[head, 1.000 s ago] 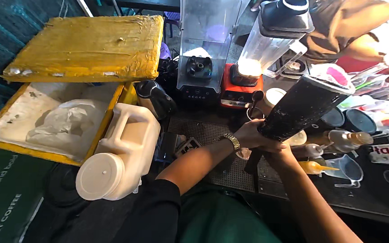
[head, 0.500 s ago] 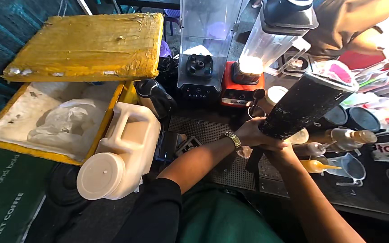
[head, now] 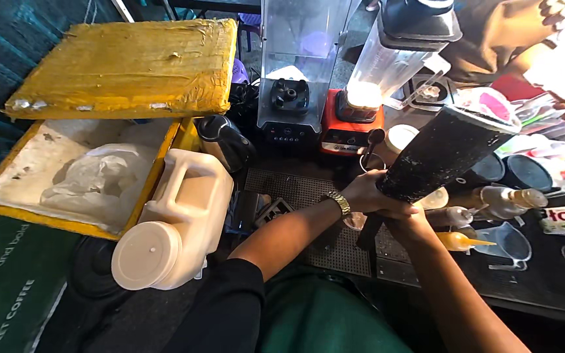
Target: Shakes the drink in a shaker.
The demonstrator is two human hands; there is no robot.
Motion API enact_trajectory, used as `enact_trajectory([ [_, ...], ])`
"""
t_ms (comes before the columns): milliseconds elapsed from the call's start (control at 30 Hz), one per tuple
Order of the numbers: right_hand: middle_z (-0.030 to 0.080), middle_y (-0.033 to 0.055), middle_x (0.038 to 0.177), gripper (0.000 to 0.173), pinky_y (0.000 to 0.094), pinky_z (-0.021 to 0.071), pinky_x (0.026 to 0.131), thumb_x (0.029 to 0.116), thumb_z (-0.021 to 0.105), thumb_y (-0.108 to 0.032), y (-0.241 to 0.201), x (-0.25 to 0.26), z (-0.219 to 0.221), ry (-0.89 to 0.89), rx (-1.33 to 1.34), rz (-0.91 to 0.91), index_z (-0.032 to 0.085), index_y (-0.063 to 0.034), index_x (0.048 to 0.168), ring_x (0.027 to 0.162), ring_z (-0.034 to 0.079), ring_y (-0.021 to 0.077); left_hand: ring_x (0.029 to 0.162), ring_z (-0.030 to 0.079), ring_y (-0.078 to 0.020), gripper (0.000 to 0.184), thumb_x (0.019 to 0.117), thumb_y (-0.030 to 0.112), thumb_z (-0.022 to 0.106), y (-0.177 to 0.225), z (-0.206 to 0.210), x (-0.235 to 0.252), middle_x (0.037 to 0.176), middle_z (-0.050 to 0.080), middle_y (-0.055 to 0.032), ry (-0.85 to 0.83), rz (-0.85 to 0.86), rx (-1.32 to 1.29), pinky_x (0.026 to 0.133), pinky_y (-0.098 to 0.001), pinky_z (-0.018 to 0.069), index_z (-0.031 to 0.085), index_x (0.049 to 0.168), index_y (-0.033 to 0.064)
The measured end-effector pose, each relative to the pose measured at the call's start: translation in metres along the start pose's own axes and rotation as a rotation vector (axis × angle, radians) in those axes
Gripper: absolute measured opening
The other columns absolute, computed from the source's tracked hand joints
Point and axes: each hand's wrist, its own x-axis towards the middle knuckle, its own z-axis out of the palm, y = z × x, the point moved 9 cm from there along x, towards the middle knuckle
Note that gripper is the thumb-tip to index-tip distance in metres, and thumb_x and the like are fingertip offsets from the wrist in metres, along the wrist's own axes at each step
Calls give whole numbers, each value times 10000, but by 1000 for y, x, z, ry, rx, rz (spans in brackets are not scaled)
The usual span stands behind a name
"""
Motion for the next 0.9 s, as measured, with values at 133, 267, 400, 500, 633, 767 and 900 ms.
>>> enact_trajectory([
  [133, 669, -79, 778, 360, 227, 549, 612, 658, 913, -243, 0, -1, 2, -10, 12, 0, 702, -245, 950, 682, 624, 16, 1067, 660, -191, 451, 881, -13, 741, 9, -3, -10, 1191, 674, -149, 10, -64, 6, 959, -352, 523, 597, 1308, -23],
  [267, 671, -71, 818, 380, 240, 558, 647, 666, 905, -228, 4, -1, -3, -2, 1, -5, 699, -235, 986, 728, 634, 27, 1042, 662, -215, 481, 855, -17, 769, -11, 6, 10, 1180, 666, -170, -7, 11, -27, 924, -375, 543, 598, 1305, -22],
  [400, 683, -61, 852, 431, 253, 570, 659, 652, 909, -227, 7, -4, -7, 19, -11, -1, 697, -224, 1026, 763, 650, 40, 1071, 638, -247, 518, 793, -2, 824, -41, 18, 44, 1194, 648, -187, -23, 204, -41, 938, -427, 530, 627, 1270, -33],
  [500, 664, -68, 810, 424, 255, 569, 628, 658, 922, -266, 9, -7, -9, 4, 20, -6, 687, -241, 1010, 710, 634, 35, 1096, 636, -252, 568, 757, 82, 866, -57, 27, 61, 1198, 653, -178, -21, 316, -37, 967, -449, 523, 637, 1266, -25],
  [633, 656, -68, 786, 421, 257, 563, 608, 646, 923, -278, 9, -13, -8, 29, 14, 14, 679, -240, 987, 689, 630, 37, 1068, 643, -247, 545, 747, 94, 867, -57, 31, 61, 1164, 665, -172, -26, 353, -52, 951, -457, 527, 653, 1234, -23],
  [767, 681, -62, 843, 414, 268, 584, 643, 684, 900, -254, 7, -19, -9, 25, 4, 16, 685, -239, 1037, 740, 653, 43, 1034, 648, -246, 533, 733, 140, 879, -62, 39, 64, 1125, 668, -155, -60, 352, -54, 915, -461, 543, 669, 1204, 5],
  [900, 600, 21, 726, 343, 325, 518, 525, 633, 809, -106, -21, -28, 7, 127, -63, 132, 617, -148, 915, 613, 594, 133, 1052, 648, -241, 584, 715, 201, 895, -68, 48, 70, 1130, 671, -142, -82, 342, -47, 933, -469, 540, 667, 1223, 27],
])
